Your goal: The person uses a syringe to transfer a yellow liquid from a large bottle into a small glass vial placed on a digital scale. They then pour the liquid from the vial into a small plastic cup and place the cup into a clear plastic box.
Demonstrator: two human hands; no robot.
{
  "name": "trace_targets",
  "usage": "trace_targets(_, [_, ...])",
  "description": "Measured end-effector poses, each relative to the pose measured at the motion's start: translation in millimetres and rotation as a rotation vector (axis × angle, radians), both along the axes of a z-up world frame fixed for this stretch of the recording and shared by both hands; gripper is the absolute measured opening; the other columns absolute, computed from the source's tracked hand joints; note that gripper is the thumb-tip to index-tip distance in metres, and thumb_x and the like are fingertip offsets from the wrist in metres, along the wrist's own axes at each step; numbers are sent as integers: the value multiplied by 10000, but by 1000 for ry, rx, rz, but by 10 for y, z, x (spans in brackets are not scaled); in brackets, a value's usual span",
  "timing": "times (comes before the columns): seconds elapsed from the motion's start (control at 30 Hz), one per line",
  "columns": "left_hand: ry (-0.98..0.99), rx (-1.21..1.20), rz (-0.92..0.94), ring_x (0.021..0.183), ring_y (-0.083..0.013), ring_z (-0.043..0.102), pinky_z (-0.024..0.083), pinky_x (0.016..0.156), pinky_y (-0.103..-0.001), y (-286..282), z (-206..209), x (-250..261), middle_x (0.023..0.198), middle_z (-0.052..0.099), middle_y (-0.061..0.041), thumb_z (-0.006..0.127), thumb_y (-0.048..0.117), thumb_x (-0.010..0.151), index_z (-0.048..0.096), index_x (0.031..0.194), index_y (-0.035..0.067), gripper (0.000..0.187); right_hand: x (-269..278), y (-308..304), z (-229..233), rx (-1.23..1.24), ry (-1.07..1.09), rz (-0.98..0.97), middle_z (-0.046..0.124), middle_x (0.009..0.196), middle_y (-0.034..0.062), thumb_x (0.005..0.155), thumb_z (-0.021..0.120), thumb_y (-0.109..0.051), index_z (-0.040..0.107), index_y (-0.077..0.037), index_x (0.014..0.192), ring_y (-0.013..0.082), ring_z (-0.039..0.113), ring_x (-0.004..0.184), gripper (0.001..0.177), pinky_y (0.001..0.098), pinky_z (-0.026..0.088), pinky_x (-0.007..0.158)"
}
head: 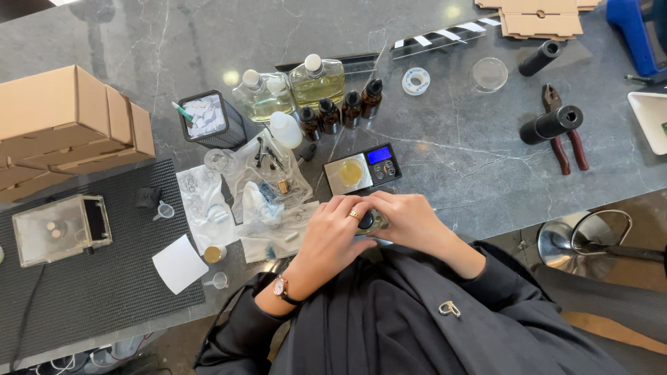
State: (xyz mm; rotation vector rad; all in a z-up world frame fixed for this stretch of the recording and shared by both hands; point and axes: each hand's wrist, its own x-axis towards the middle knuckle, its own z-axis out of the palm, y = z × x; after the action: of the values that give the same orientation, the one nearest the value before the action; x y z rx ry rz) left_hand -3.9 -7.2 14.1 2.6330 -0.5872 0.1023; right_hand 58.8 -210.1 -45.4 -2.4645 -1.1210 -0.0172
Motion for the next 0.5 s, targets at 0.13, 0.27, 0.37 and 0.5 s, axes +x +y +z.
trace_targets(0.13, [44, 176, 73, 1157, -237, 591, 518, 906, -372, -61, -23, 27, 1192, 592, -52, 934, 449, 542, 444, 1341, 134, 989, 17, -117, -245, -10, -33, -27, 649, 1017, -187, 658, 844, -554, 583, -302, 1031, 137, 730, 846, 521, 295, 556, 624])
trace_targets(0.27, [97, 224, -19, 1053, -236, 651, 516, 896, -374, -137, -85, 130, 1090, 623, -40, 898, 373, 668, 368, 1399, 109, 941, -13, -222, 5, 13, -60, -84, 675, 1011, -190, 622, 856, -533, 632, -308, 1079, 148, 731, 828, 556, 304, 562, 624])
trace_targets(0.37, [70, 231, -103, 1052, -232, 648, 493, 918, -362, -189, 77, 280, 1094, 619, -34, 878, 390, 688, 374, 1396, 115, 912, 22, -347, 334, 51, -41, -142, 704, 1014, -186, 607, 878, -482, 673, -310, 1135, 159, 737, 866, 592, 317, 571, 645])
trace_targets(0.5, [17, 142, -138, 1175, -311, 633, 485, 951, -434, -185, 439, 588, 1208, 655, -121, 916, 380, 672, 343, 1529, 68, 1077, 211, -535, 787, 133, -50, -252, 750, 1082, -127, 703, 863, -548, 705, -287, 1210, 175, 746, 956, 592, 337, 575, 694])
